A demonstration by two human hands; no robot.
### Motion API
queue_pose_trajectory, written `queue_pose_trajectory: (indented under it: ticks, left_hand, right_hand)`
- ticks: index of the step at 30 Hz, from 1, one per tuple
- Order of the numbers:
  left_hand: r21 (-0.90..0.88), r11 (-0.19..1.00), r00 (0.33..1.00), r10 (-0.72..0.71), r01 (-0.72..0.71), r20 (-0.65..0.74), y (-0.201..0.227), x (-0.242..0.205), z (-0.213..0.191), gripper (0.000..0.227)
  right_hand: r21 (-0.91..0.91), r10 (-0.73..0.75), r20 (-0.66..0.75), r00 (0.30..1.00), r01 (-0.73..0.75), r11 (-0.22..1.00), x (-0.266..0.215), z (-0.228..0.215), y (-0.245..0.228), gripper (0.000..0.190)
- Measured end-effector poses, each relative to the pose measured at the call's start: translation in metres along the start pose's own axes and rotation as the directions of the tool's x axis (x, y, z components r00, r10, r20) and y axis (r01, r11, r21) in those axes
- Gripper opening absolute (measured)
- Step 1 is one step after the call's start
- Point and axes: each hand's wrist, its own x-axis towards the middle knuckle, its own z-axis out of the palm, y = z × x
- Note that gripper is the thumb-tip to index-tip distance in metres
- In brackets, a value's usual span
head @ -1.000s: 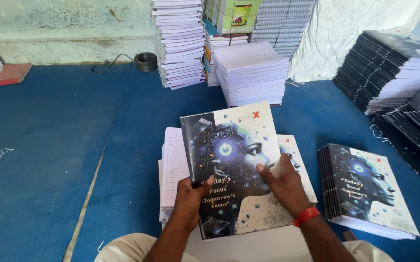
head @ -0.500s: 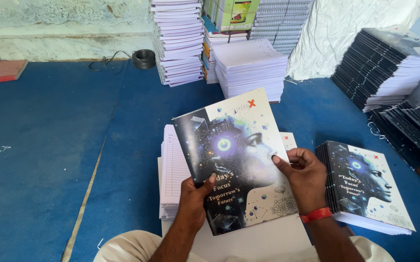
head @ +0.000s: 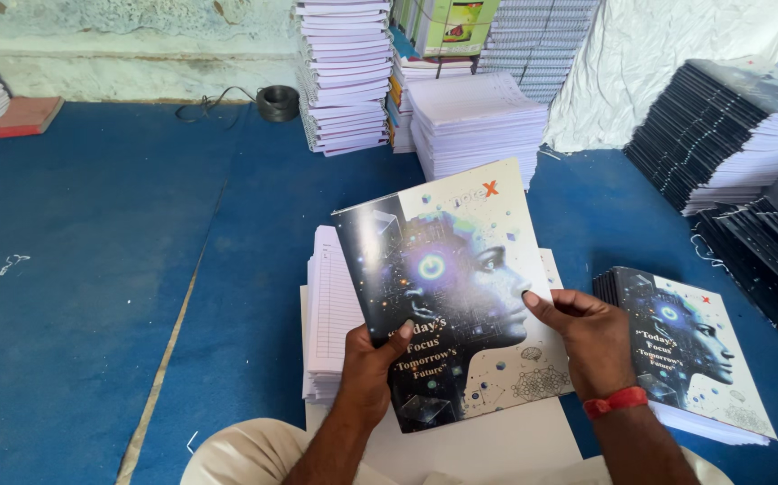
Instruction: The person inserts index sheets into printed covers and stacks the assembled notebooks. They repeatedly pick up an index sheet, slide it into a cover, and place the completed unit onto a growing stack on the floor.
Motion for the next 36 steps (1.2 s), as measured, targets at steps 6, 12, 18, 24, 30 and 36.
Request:
queue_pose_trajectory:
  ticks: [6,12,18,24,30,36]
  left_hand:
    - [-0.019,1.000,0.999,0.023,-0.022,0.029,0.004,-0.002,0.000,0.016]
    - [-0.018,0.999,0.999,0.043,-0.043,0.018,0.006,-0.004,-0.003,0.015]
    - [-0.052,0.998,0.999,0.041,-0.041,0.008,0.005,-0.004,-0.002,0.015]
    - [-0.035,0.999,1.000,0.024,-0.023,0.008,0.006,-0.004,-0.003,0.015]
    - [-0.024,0.999,0.999,0.038,-0.038,0.015,0.006,-0.004,-0.002,0.016]
    - [-0.011,0.999,0.999,0.039,-0.039,0.013,0.007,-0.004,-0.005,0.016]
  right_hand:
    - [0.064,-0.037,0.035,0.999,0.035,0.997,-0.004,0.003,0.004,0.018]
    - [0.208,-0.232,0.017,0.973,0.224,0.952,-0.009,0.012,0.015,0.019]
    - [0.182,-0.316,-0.064,0.947,0.322,0.929,-0.011,0.013,0.019,0.021]
    - [0.166,-0.286,-0.055,0.957,0.291,0.942,-0.017,0.015,0.011,0.019]
    - [0.143,-0.247,-0.045,0.968,0.251,0.957,-0.019,0.013,0.011,0.017]
    - [0.106,-0.202,-0.024,0.979,0.203,0.973,-0.019,0.011,0.006,0.014]
